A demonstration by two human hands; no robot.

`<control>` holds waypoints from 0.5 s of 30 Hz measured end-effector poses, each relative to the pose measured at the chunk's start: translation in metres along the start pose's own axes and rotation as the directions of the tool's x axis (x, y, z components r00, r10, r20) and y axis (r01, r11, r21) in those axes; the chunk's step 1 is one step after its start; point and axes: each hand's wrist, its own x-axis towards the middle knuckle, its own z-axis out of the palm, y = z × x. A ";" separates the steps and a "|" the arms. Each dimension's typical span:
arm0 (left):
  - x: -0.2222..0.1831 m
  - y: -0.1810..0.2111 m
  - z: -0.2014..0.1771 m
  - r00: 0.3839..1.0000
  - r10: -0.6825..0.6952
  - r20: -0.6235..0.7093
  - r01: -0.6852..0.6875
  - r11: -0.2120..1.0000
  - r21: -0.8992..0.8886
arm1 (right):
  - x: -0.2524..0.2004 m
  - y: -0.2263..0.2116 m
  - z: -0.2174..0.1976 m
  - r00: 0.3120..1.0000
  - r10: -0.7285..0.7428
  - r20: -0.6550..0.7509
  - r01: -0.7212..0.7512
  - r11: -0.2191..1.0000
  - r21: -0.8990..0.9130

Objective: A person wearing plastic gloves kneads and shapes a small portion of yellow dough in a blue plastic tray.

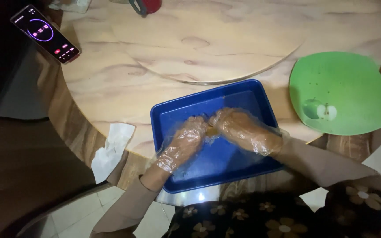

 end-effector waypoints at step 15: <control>-0.045 0.025 -0.113 0.997 0.061 0.047 -0.049 0.976 -0.212 | -0.090 -0.083 -0.129 0.964 -0.245 0.101 0.200 0.923 0.328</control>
